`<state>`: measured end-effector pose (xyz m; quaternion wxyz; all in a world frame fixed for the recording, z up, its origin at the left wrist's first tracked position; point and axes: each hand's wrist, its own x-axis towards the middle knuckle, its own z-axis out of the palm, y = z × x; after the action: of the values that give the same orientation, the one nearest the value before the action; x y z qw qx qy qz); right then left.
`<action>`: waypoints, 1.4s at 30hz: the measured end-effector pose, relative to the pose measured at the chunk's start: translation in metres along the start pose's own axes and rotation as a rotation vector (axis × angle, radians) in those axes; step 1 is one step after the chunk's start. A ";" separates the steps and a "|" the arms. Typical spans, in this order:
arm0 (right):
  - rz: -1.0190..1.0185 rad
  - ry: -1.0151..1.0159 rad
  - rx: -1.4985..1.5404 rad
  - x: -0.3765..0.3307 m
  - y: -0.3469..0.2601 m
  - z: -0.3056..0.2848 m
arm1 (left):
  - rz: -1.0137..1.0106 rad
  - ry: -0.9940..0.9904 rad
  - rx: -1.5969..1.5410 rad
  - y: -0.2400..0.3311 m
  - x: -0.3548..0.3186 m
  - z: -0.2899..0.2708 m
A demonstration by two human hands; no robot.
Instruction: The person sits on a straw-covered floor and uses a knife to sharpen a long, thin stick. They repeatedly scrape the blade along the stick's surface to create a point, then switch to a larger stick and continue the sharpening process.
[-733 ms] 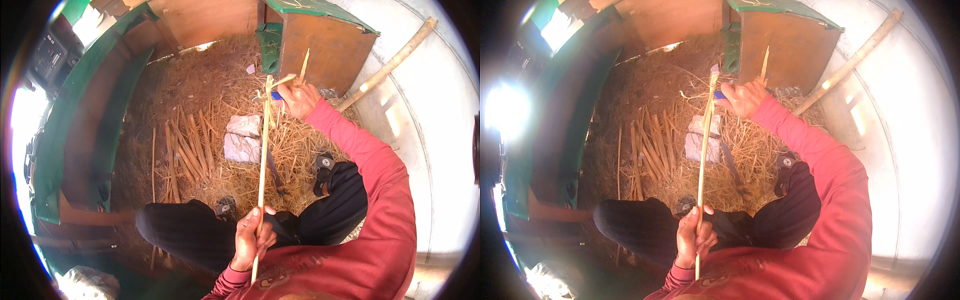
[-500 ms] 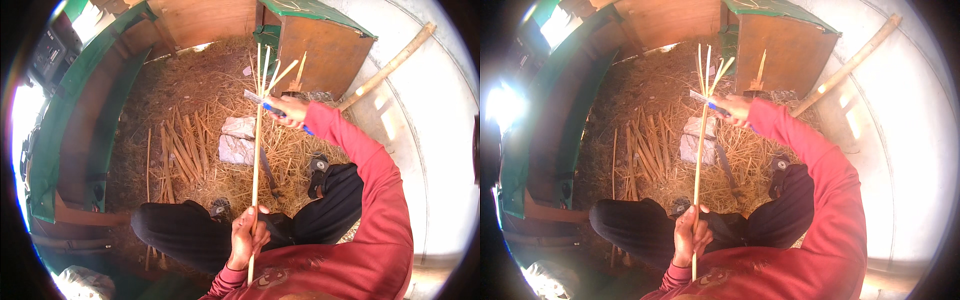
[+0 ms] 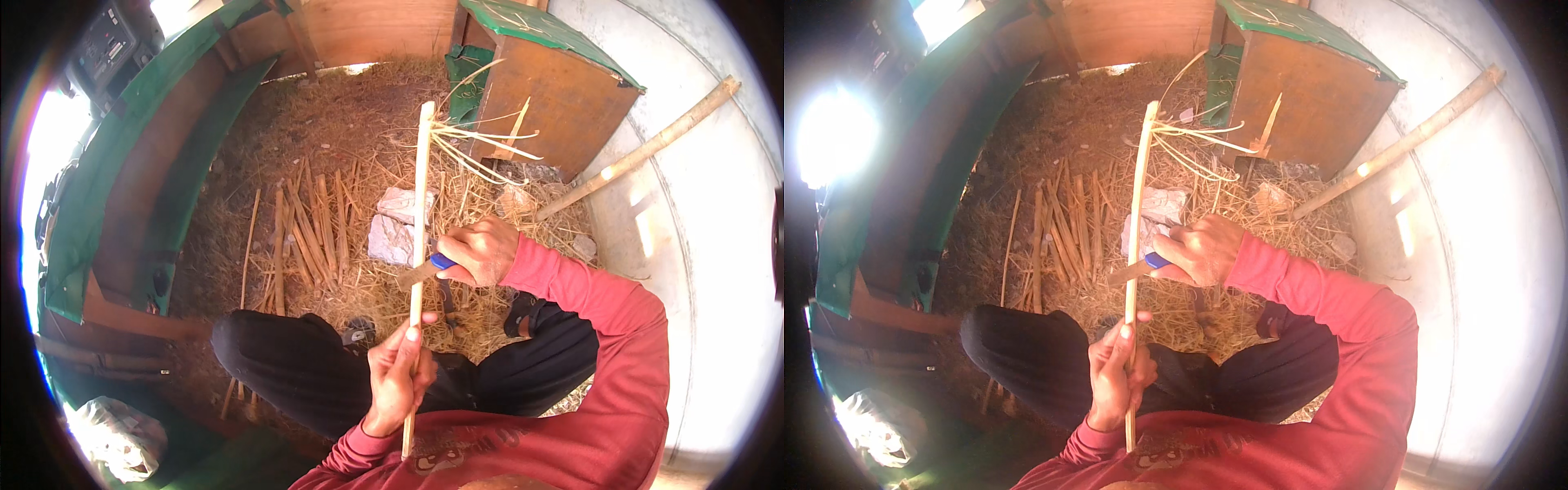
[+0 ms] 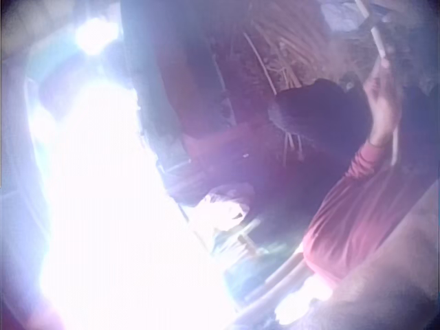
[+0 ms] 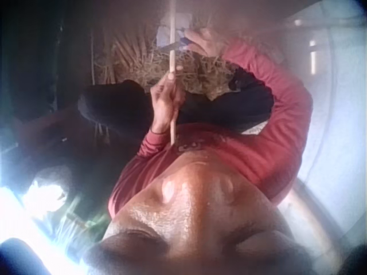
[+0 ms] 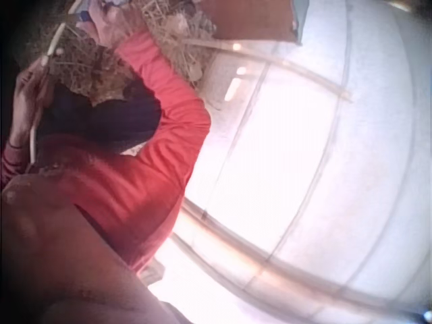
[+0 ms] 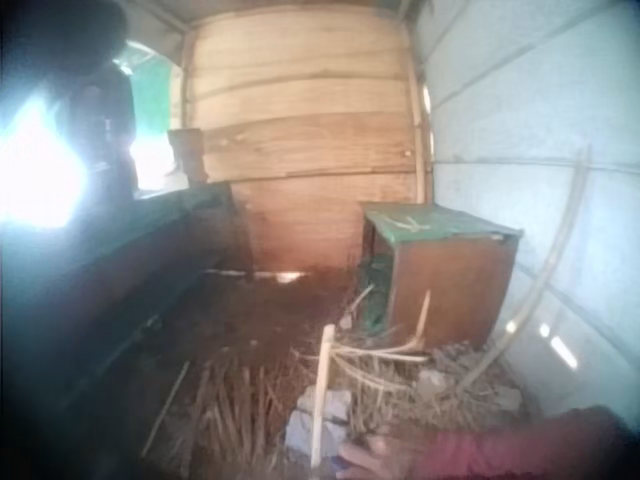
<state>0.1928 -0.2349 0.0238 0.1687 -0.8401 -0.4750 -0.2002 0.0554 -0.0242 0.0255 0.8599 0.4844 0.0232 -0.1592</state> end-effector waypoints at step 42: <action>0.487 -0.100 0.223 -0.004 0.027 -0.012 | -0.066 -0.021 -0.122 -0.020 0.017 -0.008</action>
<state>0.2122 -0.2565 0.0294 0.2796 -0.9147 -0.2858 -0.0587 0.0667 -0.0313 0.0018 0.8824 0.4284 0.0396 -0.1907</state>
